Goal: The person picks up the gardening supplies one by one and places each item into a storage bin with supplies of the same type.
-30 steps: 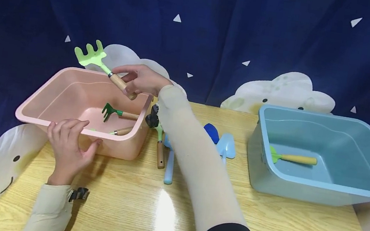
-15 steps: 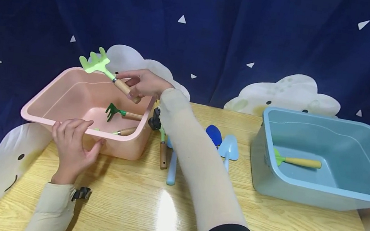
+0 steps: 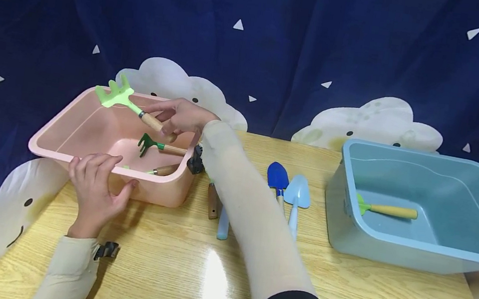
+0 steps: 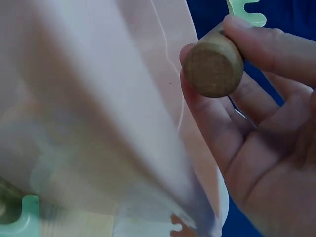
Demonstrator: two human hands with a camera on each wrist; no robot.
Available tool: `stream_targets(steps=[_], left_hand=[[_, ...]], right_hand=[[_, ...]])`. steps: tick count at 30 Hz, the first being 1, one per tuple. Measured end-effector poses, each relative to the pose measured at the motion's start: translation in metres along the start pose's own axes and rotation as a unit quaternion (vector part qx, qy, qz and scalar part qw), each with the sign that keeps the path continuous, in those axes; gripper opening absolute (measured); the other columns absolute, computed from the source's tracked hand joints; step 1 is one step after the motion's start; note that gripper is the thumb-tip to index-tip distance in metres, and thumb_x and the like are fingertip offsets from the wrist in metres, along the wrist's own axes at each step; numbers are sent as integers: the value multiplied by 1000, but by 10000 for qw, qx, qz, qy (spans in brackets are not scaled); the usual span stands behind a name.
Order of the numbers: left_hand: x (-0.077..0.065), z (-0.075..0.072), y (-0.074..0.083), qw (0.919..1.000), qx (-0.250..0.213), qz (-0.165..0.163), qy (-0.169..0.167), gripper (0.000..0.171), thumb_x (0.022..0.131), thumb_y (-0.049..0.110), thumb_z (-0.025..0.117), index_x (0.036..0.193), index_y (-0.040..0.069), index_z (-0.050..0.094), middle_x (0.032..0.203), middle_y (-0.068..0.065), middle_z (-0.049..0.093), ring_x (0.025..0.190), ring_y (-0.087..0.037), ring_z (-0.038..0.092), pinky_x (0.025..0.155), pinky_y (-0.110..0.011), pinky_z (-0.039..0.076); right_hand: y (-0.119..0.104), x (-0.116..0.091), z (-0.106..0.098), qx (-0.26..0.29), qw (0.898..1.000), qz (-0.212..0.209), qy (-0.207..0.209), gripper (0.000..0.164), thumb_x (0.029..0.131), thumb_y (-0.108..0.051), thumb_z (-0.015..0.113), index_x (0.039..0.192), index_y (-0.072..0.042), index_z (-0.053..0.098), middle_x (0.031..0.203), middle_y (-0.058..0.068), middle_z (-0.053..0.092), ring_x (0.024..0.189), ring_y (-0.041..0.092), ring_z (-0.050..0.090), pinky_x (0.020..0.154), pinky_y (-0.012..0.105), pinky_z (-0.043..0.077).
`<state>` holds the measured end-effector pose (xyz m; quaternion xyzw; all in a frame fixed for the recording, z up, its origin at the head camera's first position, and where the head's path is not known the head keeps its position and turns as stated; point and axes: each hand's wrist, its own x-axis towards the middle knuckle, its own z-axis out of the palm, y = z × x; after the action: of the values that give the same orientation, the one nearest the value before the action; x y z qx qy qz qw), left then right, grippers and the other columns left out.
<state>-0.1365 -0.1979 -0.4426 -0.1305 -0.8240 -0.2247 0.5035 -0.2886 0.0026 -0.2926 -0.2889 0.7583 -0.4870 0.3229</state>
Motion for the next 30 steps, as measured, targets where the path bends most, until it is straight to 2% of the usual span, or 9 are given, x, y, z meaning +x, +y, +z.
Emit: stream_targets(steps=[3,5,11,18,24,30], left_hand=[[1,1,2,10000,-6,27,-9,52,75,34,69,117,5,64,112,-16,59,113,-36,44,118,-49,13],[1,2,3,10000,-10,33,-40,52,75,34,69,118,5,63,112,-16,59,113,-36,44,118,-49,13],[2,3,4,10000,18,66,-50,52,76,35,68,118,4,62,112,-17,58,113,-36,44,118,-48,13],[3,4,3,10000,-6,64,-47,51,77,36,68,117,4,63,110,-17,59,112,-36,44,118,-48,13],[1,2,2,9999,-10,6,-123,52,78,37,68,117,3,63,111,-18,58,112,-37,44,118,-50,13],[0,1,1,9999,-40,-26,-128,52,76,36,69,117,4,62,111,-18,58,112,-37,43,117,-51,12]], right_hand=[[2,1,1,-17,9999,118,4,66,85,11,64,142,-21,56,137,8,62,118,19,61,78,30,56],[2,0,0,-24,9998,144,104,64,87,9,63,143,-19,53,142,8,59,125,21,59,87,30,56],[6,-4,-8,-82,9971,-94,750,57,90,2,63,143,-16,52,149,8,53,138,27,51,110,36,45],[7,-18,-22,-91,9933,-68,1154,51,93,-2,60,141,-16,54,144,9,57,129,24,58,110,42,45],[14,-34,-39,-351,9892,-56,1421,47,93,-6,59,139,-17,56,143,12,57,130,22,56,106,41,47],[22,-51,-55,-599,9836,124,1696,44,94,-10,59,138,-19,56,140,5,59,125,20,59,106,43,47]])
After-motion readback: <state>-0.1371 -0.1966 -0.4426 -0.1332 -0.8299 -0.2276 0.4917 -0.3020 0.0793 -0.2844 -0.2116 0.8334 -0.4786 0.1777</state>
